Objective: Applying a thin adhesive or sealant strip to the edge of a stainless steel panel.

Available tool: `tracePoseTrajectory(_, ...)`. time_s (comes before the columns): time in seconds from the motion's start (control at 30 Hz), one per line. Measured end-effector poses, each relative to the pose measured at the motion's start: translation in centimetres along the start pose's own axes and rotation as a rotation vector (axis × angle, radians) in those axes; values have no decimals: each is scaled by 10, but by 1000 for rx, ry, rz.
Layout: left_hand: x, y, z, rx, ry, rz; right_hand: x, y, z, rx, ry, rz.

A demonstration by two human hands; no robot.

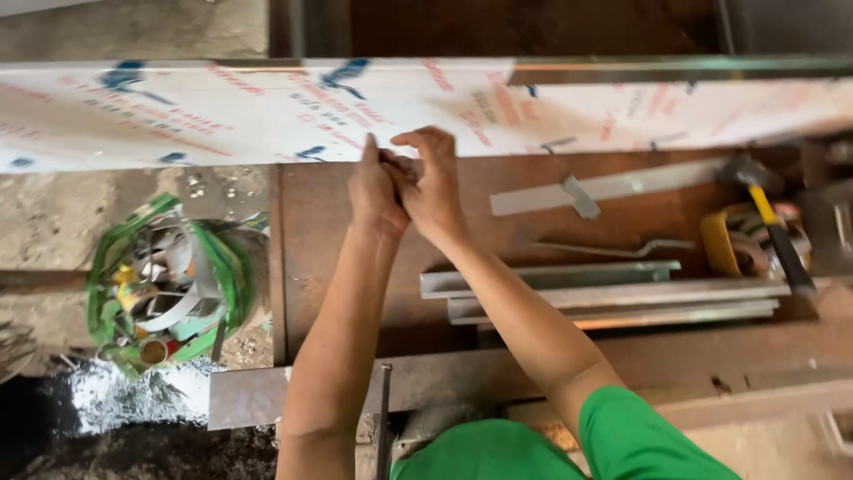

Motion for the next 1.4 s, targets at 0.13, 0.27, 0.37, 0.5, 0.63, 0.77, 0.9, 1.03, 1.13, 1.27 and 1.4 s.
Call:
tracePoseTrajectory(0.13, -27, -6, -2, 42, 46, -135, -61, 60, 35, 365, -235, -150)
tracePoseTrajectory(0.27, -22, 12, 5, 46, -20, -230, -134, 273, 58, 387, -31, 383)
tracePoseTrajectory(0.37, -22, 16, 11, 158, 52, -305, -209, 418, 66, 459, -23, 773)
tracePoseTrajectory(0.5, 3, -4, 17, 252, 42, -396, -234, 435, 55, 482, -119, 895)
tracePoseTrajectory(0.63, 31, -11, 23, 437, 167, -636, -226, 457, 48, 578, -293, 1007)
tracePoseTrajectory(0.77, 64, -11, 21, 1175, 50, -1173, -229, 457, 54, 785, -354, 955)
tracePoseTrajectory(0.9, 134, -33, 62, 1654, -141, -1328, -224, 461, 67, 756, -368, 917)
tracePoseTrajectory(1.03, 155, -46, 36, 1804, -127, -1629, -193, 468, 82, 917, -330, 484)
tracePoseTrajectory(1.13, 156, -45, 28, 1822, -145, -1683, -156, 443, 83, 1085, -331, 54)
tracePoseTrajectory(1.27, 130, -48, 35, 1858, -190, -1613, -129, 318, 30, 1077, -310, -308)
tracePoseTrajectory(1.4, 128, -37, 50, 1833, -158, -1579, -122, 212, -29, 963, -211, -585)
Point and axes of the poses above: each hand's wrist, its own z-axis away from the middle knuckle, its own x-axis out of the palm, y = z × x, the point moved 7 cm from there along -z, towards the middle knuckle, and after that the axes turned 13 degrees about y, right-handed, at the moved point
